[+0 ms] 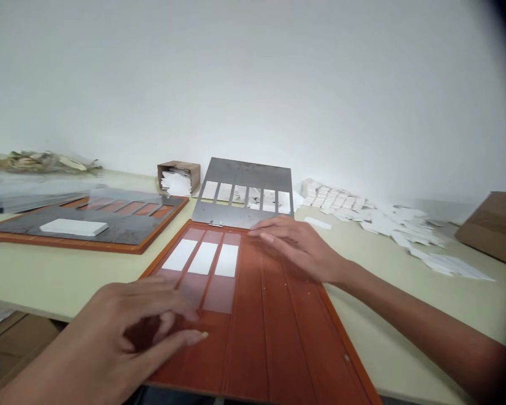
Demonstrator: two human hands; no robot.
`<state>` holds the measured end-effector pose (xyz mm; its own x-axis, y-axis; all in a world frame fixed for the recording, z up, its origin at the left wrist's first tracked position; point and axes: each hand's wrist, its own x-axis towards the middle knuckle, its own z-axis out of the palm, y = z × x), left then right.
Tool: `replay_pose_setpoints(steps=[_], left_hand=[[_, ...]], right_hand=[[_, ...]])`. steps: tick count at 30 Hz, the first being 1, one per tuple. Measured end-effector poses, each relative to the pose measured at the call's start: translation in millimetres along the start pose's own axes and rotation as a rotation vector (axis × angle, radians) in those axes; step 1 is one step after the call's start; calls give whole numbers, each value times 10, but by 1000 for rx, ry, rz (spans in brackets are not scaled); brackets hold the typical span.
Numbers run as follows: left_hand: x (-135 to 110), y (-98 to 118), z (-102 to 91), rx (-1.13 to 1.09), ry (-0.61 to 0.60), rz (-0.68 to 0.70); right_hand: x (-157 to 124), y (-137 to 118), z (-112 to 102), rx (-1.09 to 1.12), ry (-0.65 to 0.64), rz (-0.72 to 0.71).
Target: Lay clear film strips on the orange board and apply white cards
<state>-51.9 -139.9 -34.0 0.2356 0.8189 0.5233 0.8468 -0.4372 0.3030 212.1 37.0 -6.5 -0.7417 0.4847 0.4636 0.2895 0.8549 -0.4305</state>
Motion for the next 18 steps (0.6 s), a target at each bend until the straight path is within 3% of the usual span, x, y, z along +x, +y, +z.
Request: replay_pose_setpoints(steps=[3, 5, 11, 18], left_hand=[[-28, 4, -37, -5, -137, 20], [-24, -12, -76, 37, -164, 42], [148, 33, -92, 141, -153, 188], [343, 199, -17, 232, -244, 308]], right_hand=[[103, -121, 237, 25, -49, -93], [109, -105, 306, 7, -80, -127], [65, -16, 309, -24, -147, -132], [114, -18, 304, -65, -284, -39]])
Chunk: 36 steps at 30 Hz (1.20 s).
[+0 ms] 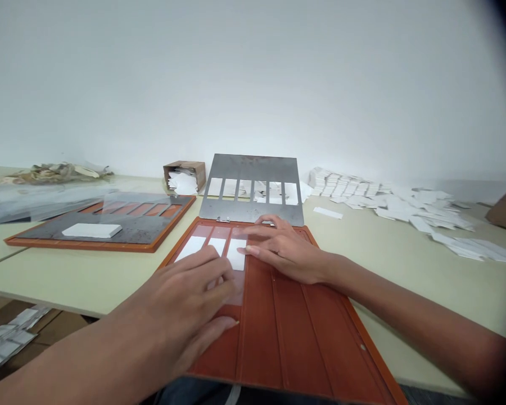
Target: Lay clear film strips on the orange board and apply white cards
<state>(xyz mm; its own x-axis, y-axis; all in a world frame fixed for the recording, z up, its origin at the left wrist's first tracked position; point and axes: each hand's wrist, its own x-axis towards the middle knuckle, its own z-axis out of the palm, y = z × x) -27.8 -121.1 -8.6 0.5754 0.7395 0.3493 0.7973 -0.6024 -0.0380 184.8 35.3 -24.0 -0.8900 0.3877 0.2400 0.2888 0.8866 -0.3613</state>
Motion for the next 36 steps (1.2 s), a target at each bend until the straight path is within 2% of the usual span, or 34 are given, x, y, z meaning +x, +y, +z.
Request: replay_pose_setpoints(steps=[3, 7, 10, 12, 15, 19, 23, 28, 32, 34, 36], left_hand=[[73, 4, 38, 177, -35, 96], [198, -5, 119, 473, 31, 188], [264, -20, 157, 559, 14, 210], [262, -21, 154, 525, -16, 192], [196, 15, 118, 396, -33, 88], [96, 49, 105, 386, 13, -11], [119, -91, 150, 397, 51, -45], [319, -324, 86, 105, 96, -54], [335, -341, -12, -60, -7, -124], [261, -312, -33, -53, -74, -163], [174, -280, -33, -2, -89, -131]], right_hand=[[6, 7, -6, -16, -3, 1], [-34, 55, 17, -10, 1, -14], [-57, 93, 24, 5, -5, -32], [-58, 109, 17, 13, -10, -37], [-45, 118, 2, 26, -3, -46], [-35, 113, -1, 28, 26, -70], [-38, 120, 11, -3, 33, -88], [-41, 149, 23, -12, 46, -114], [-29, 176, 38, -13, 42, -122], [-20, 193, 46, -3, 35, -119], [-15, 208, 53, 12, 29, -116]])
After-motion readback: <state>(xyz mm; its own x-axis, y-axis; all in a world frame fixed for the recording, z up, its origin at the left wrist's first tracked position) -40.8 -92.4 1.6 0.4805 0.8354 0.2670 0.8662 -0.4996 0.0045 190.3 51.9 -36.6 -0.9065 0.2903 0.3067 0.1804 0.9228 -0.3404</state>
